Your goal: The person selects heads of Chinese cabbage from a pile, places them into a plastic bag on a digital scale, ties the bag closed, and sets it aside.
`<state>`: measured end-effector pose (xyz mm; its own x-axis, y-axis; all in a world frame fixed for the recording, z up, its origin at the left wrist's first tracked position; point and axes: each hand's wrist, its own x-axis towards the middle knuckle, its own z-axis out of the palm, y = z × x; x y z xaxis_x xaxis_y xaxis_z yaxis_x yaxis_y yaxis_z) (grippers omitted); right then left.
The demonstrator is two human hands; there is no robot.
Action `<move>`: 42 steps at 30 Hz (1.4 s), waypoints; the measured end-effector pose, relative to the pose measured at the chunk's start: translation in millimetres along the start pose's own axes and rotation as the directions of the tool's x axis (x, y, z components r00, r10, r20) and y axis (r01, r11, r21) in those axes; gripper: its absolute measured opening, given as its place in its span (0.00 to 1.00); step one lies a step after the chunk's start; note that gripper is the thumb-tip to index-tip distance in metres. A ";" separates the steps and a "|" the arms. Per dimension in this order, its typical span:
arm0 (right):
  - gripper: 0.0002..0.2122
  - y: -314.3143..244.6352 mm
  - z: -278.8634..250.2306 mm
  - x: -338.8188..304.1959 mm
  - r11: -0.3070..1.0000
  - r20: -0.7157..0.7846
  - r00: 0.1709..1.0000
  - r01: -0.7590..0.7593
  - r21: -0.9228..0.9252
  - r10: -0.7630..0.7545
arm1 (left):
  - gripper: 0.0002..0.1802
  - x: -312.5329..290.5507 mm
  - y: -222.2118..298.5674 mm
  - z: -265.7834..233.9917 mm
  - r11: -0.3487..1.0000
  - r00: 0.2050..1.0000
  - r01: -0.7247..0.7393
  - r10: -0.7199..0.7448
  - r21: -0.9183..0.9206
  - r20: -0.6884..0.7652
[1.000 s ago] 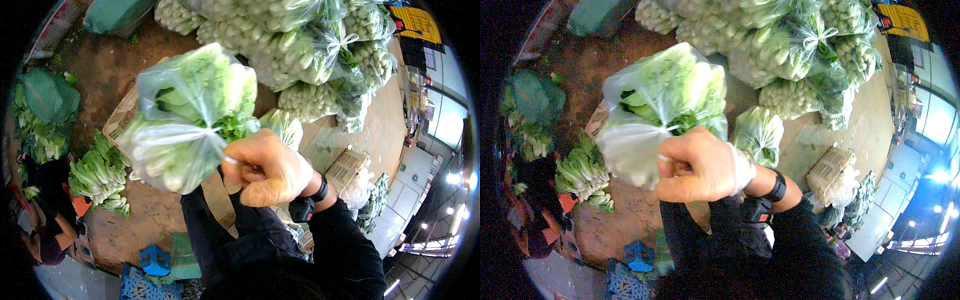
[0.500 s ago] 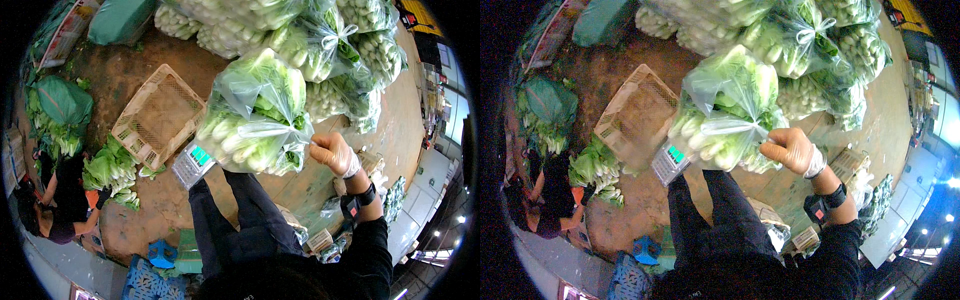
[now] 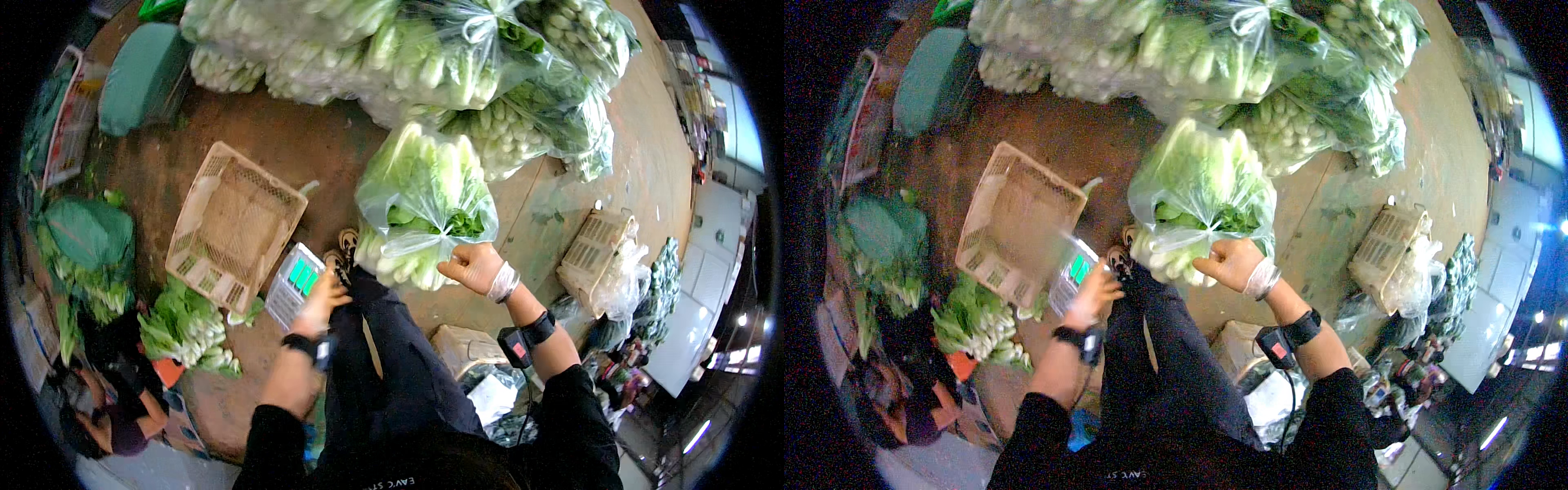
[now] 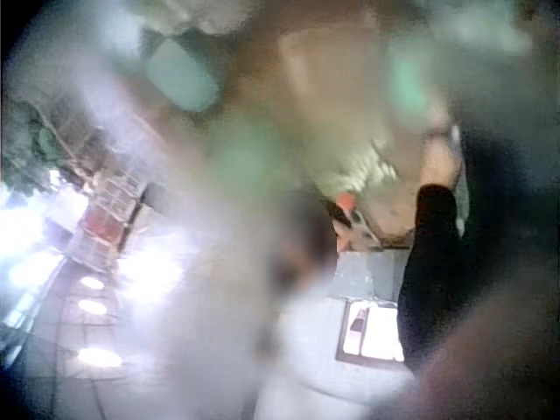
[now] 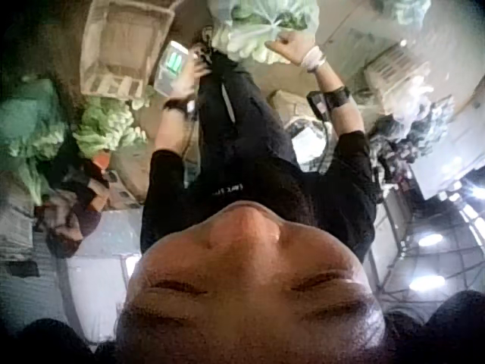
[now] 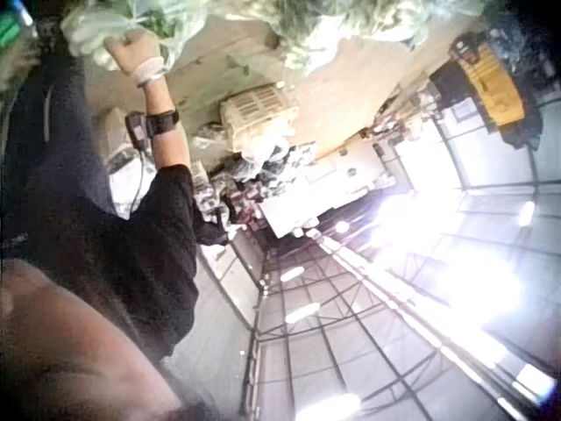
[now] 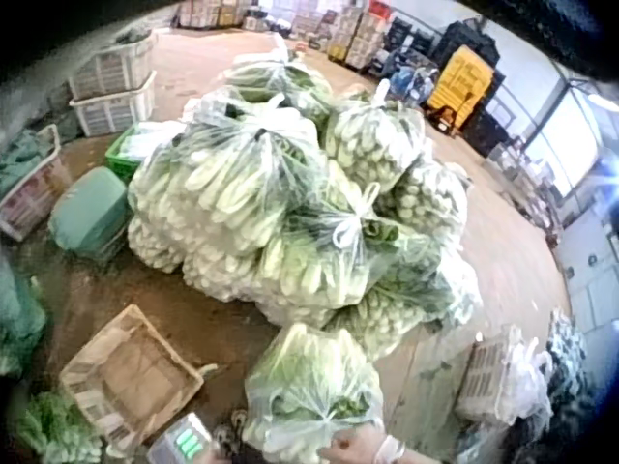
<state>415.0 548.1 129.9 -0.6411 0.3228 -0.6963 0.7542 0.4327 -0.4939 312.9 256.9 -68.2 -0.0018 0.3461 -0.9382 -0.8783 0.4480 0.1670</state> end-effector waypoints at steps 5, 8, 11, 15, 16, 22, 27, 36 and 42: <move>0.21 11.3 24.6 25.4 0.993 -0.148 0.988 0.065 0.103 -0.049 | 0.49 95.6 -76.6 57.6 0.854 0.920 0.245 -0.054 -0.460 0.389; 0.17 31.4 47.3 20.2 0.946 -0.134 0.989 0.104 0.308 -0.065 | 0.46 57.0 -57.9 90.0 0.824 0.947 0.281 -0.153 -0.492 0.284; 0.18 54.0 71.7 26.5 0.883 -0.203 0.979 0.079 0.462 0.019 | 0.41 63.4 -47.4 89.8 0.781 0.968 0.248 -0.226 -0.574 0.111; 0.15 128.9 84.3 54.7 0.358 0.030 0.936 -0.164 0.919 0.352 | 0.38 123.5 -75.0 67.3 0.805 0.993 0.029 -0.090 -0.592 -0.074; 0.13 150.1 93.0 67.7 0.275 0.077 0.932 -0.183 0.944 0.353 | 0.37 144.0 -75.8 62.1 0.799 0.991 -0.064 -0.018 -0.598 -0.130; 0.12 205.0 195.2 124.8 0.498 -0.042 0.938 -0.144 0.855 0.344 | 0.47 187.0 14.2 145.6 0.963 0.970 -0.238 0.229 -0.130 -0.081; 0.16 207.2 211.6 132.0 0.753 0.311 0.946 -0.270 0.600 0.092 | 0.33 216.0 19.9 115.5 0.969 0.936 -0.181 0.223 0.169 -0.273; 0.25 407.7 195.2 125.2 0.841 -0.470 0.704 -0.503 0.198 0.532 | 0.50 203.2 13.0 210.8 0.051 0.751 0.046 0.657 0.998 -0.069; 0.25 388.7 202.0 125.0 0.748 -0.364 0.654 -0.579 0.323 0.663 | 0.53 206.8 14.0 214.8 0.209 0.648 0.130 0.722 0.969 -0.242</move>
<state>656.7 586.6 -254.3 0.0295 0.8045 -0.5932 0.9816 -0.1354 -0.1348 402.9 511.9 -194.8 -0.7512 0.3483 -0.5608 0.2800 0.9374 0.2071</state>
